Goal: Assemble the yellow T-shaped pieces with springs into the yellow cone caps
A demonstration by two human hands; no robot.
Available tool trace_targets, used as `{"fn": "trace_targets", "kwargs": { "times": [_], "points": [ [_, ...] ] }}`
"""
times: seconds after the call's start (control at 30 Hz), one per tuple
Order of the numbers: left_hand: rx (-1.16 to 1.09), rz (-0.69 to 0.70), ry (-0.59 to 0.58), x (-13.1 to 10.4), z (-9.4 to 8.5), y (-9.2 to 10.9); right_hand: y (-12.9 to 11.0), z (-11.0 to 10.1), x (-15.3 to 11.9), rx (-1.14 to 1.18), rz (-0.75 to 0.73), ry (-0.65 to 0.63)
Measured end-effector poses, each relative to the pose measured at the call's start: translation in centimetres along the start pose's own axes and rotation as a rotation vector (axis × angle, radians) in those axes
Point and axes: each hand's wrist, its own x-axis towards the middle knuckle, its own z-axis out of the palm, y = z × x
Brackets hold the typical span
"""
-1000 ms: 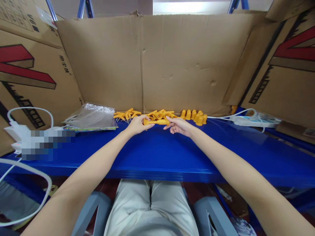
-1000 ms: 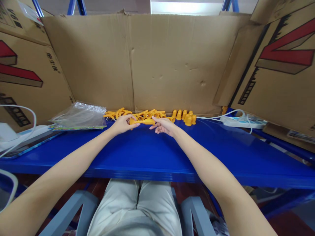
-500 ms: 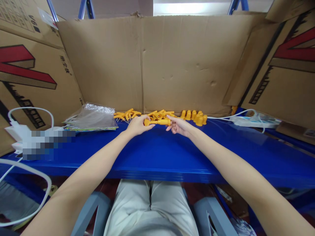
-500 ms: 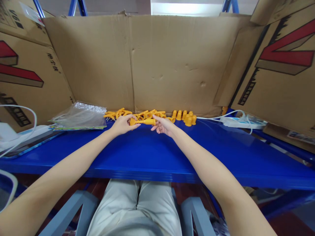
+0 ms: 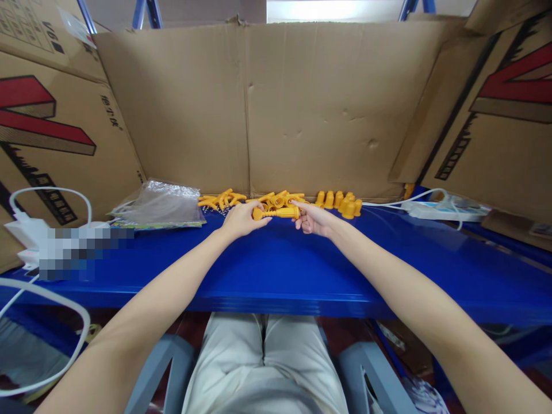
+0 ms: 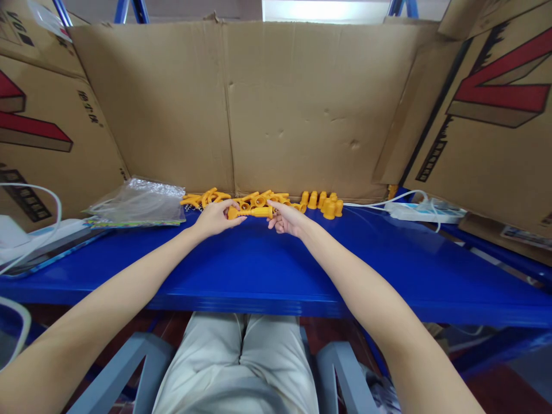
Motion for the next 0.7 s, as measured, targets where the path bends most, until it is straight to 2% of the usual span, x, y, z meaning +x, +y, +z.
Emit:
{"fn": "trace_targets", "kwargs": {
  "times": [0.23,0.47,0.7],
  "points": [
    [0.055,-0.016,-0.007,-0.2,-0.2,0.5,-0.2,0.0,0.0,0.039,0.043,-0.008],
    [0.144,-0.021,0.008,-0.4,-0.6,1.1,0.0,-0.1,0.2,0.048,0.021,0.002],
    [0.044,0.079,0.009,-0.2,-0.3,-0.1,-0.1,0.3,-0.1,0.158,0.052,-0.009]
  ]
}}
